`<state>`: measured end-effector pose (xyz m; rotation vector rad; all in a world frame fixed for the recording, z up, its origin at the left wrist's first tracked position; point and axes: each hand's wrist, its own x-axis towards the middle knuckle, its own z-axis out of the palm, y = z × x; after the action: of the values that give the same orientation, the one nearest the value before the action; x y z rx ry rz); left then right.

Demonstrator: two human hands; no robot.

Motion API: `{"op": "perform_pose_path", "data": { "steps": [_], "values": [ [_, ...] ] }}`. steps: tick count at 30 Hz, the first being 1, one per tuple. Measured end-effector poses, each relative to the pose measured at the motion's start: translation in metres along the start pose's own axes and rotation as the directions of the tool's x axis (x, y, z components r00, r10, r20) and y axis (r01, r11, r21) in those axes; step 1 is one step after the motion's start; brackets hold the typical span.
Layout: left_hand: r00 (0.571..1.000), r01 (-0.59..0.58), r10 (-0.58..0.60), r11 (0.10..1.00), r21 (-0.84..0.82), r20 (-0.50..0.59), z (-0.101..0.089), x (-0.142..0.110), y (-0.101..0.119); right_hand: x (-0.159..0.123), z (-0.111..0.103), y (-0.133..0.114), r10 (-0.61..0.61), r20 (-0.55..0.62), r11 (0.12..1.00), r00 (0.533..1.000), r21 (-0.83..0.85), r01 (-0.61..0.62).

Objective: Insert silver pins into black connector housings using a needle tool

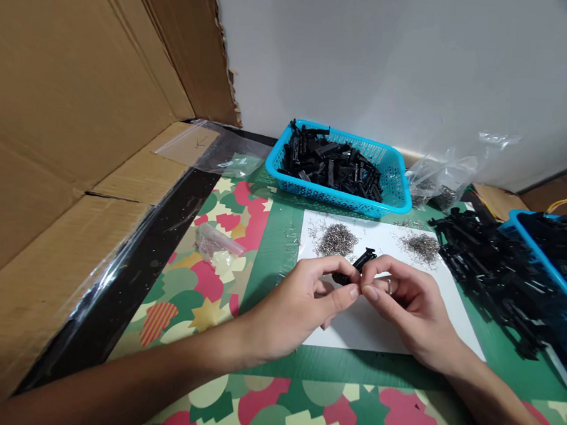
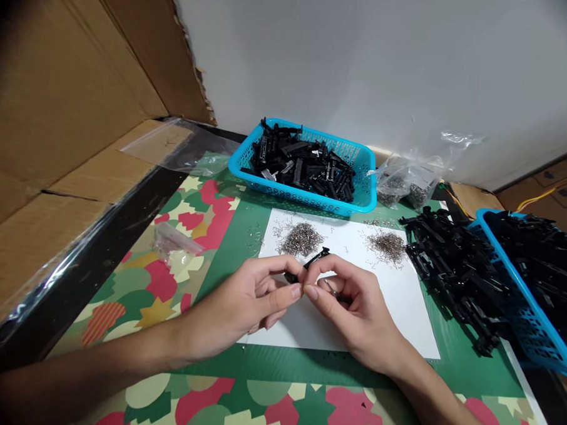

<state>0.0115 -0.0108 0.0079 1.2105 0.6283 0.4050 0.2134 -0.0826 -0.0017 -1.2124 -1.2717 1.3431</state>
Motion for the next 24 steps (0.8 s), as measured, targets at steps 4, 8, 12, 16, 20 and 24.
{"op": "perform_pose_path", "data": {
  "steps": [4,8,12,16,20,24],
  "values": [
    [1.0,0.003,-0.002,1.0,0.027,-0.018,0.0,0.001,0.0,-0.001,0.005,0.001,-0.1,-0.049,0.989,0.994,-0.114,0.094],
    [1.0,-0.003,0.004,0.999,0.041,-0.024,-0.002,0.001,-0.004,-0.002,0.006,0.002,-0.161,-0.073,0.971,0.984,-0.188,0.145],
    [0.998,-0.052,0.057,0.989,0.141,-0.034,-0.004,0.0,-0.005,-0.003,0.003,0.0,-0.157,-0.111,0.961,0.981,-0.247,0.126],
    [0.983,-0.158,0.183,0.866,0.475,-0.007,-0.006,-0.002,-0.002,-0.003,-0.002,0.0,-0.226,-0.133,0.897,0.965,-0.415,0.153],
    [0.954,-0.247,0.297,0.694,0.676,0.044,-0.007,-0.004,0.0,-0.003,-0.007,0.001,-0.249,-0.011,0.768,0.968,-0.611,0.19],
    [0.954,-0.227,0.298,0.61,0.759,0.046,-0.006,-0.006,0.0,-0.002,-0.009,-0.001,-0.24,0.061,0.703,0.969,-0.678,0.217]
  ]
}}
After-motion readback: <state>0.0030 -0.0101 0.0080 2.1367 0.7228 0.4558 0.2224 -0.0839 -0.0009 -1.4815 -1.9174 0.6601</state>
